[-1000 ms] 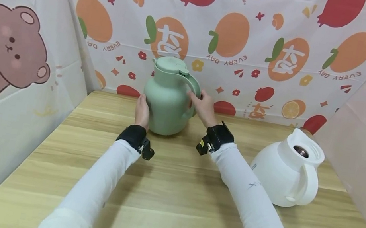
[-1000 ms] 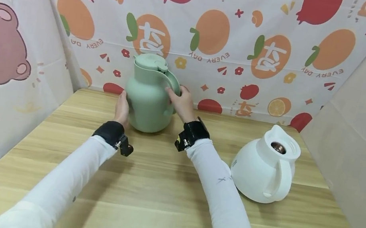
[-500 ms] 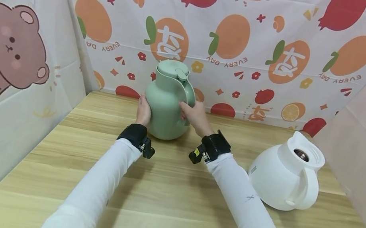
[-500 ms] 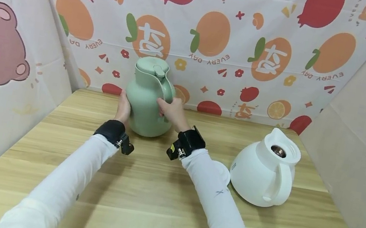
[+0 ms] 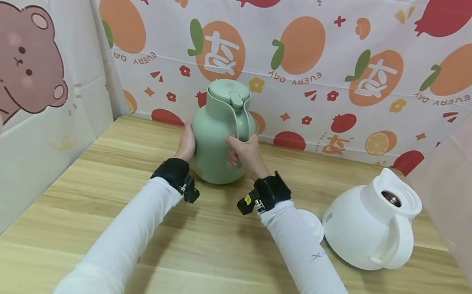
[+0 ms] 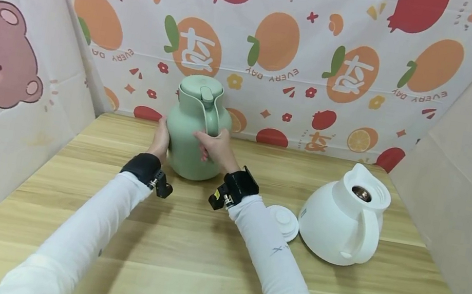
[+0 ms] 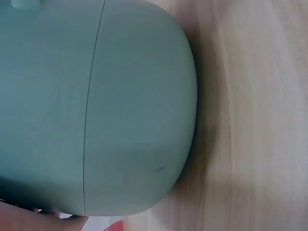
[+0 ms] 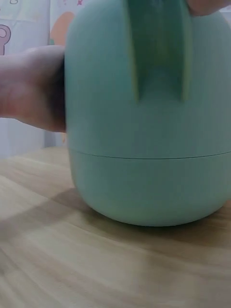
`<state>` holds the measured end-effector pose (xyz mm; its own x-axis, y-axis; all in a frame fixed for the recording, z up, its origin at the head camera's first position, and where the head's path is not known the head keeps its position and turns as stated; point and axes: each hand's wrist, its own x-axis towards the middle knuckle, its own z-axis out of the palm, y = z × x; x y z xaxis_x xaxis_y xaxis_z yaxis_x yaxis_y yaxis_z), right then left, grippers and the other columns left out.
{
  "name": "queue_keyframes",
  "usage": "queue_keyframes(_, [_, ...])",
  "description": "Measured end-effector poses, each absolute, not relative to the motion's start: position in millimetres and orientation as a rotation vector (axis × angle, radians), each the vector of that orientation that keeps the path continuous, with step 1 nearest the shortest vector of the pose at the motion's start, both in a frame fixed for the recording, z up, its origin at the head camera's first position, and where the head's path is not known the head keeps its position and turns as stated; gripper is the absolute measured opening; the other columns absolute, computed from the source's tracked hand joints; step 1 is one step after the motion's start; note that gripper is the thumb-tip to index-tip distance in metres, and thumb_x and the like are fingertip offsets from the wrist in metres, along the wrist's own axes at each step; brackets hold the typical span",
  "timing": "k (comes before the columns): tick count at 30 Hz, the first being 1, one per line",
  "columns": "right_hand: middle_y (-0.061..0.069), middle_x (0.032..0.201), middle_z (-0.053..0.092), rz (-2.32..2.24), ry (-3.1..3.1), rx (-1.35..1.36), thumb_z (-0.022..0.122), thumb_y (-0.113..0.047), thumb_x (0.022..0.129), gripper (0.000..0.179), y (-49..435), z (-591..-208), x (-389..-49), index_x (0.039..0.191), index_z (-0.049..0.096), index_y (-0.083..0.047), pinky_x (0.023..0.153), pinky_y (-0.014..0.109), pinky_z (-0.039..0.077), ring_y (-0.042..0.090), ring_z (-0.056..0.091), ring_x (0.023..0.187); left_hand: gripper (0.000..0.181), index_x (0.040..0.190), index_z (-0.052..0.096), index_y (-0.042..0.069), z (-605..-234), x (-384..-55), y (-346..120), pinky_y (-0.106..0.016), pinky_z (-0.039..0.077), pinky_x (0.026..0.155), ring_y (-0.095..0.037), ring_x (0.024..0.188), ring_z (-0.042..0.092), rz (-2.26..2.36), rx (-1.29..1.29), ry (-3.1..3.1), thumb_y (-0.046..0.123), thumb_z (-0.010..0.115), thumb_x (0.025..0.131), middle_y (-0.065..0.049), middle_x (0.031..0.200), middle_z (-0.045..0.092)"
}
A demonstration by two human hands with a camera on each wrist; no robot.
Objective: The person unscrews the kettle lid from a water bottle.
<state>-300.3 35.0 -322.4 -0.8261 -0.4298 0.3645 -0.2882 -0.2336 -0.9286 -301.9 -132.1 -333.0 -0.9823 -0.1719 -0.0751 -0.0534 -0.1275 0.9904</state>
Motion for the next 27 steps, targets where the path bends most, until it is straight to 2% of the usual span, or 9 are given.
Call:
queue_keyframes(3, [-0.002, 0.042, 0.032, -2.240, 1.914, -0.897, 0.051, 0.000, 0.087, 0.039, 35.2, -316.0, -290.4, 0.052, 0.039, -0.009, 0.040, 0.027, 0.032, 0.014, 0.031, 0.037, 0.054, 0.145, 0.023, 0.014, -333.8, -303.5, -131.3, -0.033, 0.008, 0.107, -0.016, 0.132, 0.015, -2.307, 0.273, -2.005, 0.041, 0.009, 0.101, -0.002, 0.146, 0.020])
queue_keyframes(13, [-0.006, 0.041, 0.032, -2.272, 1.942, -0.880, 0.047, 0.003, 0.085, 0.038, 32.9, -313.3, -278.4, 0.051, 0.037, -0.012, 0.041, 0.027, 0.030, 0.013, 0.030, 0.038, 0.060, 0.146, 0.021, 0.020, -356.1, -323.9, -138.5, -0.035, 0.006, 0.107, -0.014, 0.133, 0.011, -2.302, 0.240, -2.026, 0.051, 0.007, 0.097, 0.001, 0.148, 0.016])
queue_keyframes(21, [-0.004, 0.042, 0.033, -2.301, 1.946, -0.876, 0.047, 0.004, 0.084, 0.035, 36.0, -313.2, -263.8, 0.054, 0.038, -0.010, 0.041, 0.027, 0.032, 0.014, 0.031, 0.039, 0.060, 0.148, 0.017, 0.016, -333.0, -291.6, -125.8, -0.036, 0.004, 0.108, -0.017, 0.135, 0.009, -2.285, 0.257, -2.098, 0.047, 0.003, 0.098, -0.003, 0.149, 0.015])
queue_keyframes(27, [-0.003, 0.043, 0.032, -2.306, 1.969, -0.872, 0.047, 0.005, 0.085, 0.036, 38.2, -313.2, -252.2, 0.053, 0.037, -0.010, 0.041, 0.027, 0.032, 0.015, 0.031, 0.038, 0.059, 0.146, 0.022, 0.016, -334.5, -286.8, -124.8, -0.036, 0.006, 0.107, -0.017, 0.134, 0.013, -2.288, 0.292, -2.122, 0.046, 0.007, 0.099, -0.002, 0.148, 0.018])
